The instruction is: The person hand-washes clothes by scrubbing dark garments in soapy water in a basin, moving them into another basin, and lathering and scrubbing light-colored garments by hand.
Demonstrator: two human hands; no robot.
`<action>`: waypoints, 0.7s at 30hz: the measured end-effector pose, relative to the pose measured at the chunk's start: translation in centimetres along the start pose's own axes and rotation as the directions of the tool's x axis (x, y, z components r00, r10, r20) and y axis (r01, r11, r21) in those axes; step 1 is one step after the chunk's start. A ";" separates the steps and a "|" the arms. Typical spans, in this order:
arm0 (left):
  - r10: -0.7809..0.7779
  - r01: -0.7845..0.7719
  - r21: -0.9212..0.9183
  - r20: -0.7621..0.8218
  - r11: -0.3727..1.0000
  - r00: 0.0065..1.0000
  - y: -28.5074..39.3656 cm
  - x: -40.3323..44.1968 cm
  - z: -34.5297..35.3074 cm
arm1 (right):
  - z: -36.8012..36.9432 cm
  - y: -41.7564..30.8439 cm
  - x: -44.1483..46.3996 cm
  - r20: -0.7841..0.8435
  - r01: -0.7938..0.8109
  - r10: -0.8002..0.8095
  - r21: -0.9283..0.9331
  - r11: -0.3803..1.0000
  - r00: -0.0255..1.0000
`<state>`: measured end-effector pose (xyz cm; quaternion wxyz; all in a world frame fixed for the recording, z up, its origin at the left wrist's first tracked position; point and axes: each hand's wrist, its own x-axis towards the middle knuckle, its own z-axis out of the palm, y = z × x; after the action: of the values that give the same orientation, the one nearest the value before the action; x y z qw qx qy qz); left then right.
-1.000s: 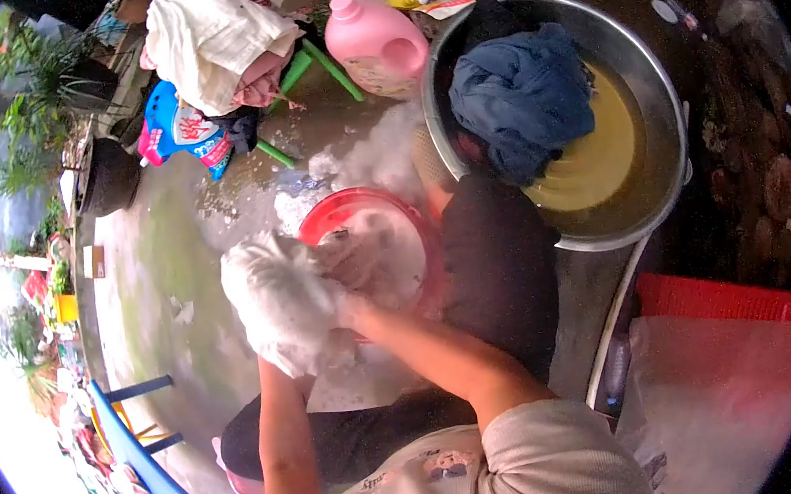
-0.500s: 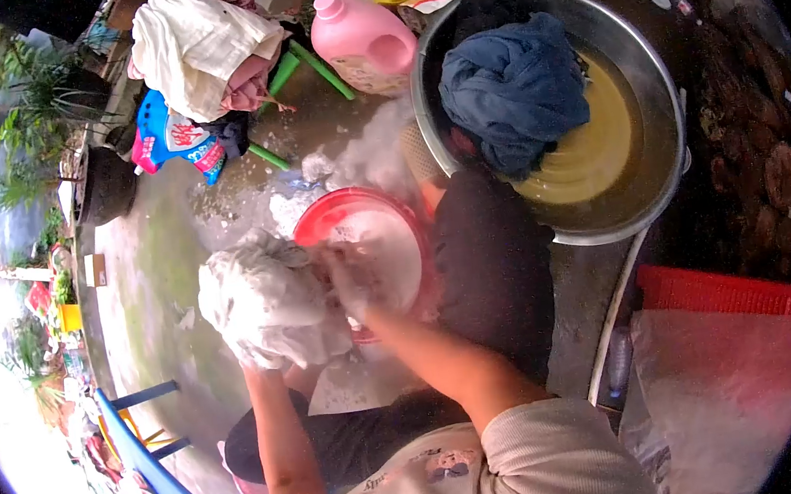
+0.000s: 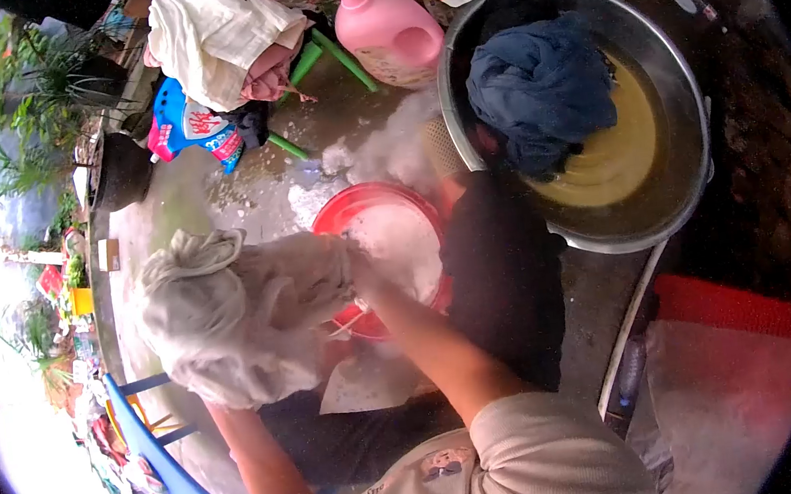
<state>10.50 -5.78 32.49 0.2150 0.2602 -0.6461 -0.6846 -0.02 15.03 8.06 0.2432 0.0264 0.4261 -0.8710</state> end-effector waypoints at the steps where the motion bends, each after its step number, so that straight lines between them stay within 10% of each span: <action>1: 0.008 -0.008 0.033 0.001 0.999 1.000 -0.4 0.6 0.0 | 0.8 -2.3 -0.4 0.030 0.031 -0.030 -0.034 0.999 0.999; 6: -0.038 0.029 0.143 0.059 0.989 0.998 -5.8 1.6 1.5 | 4.6 -11.6 -3.0 0.275 0.345 -0.257 -0.351 0.870 0.927; 10: -0.167 0.168 -0.002 0.105 0.986 0.980 -9.3 -1.5 5.2 | 8.5 -13.9 -4.0 0.545 0.645 -0.347 -0.616 0.452 0.763; 21: -0.291 0.635 -0.515 0.597 0.575 0.748 -4.2 -6.4 10.4 | 11.7 -10.8 -7.6 0.857 0.896 -0.278 -0.441 0.041 0.434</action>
<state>9.03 6.65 29.13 -0.0526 0.1597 -0.2775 -0.9459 3.74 14.84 25.32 -0.0888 -0.5550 0.6843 -0.4645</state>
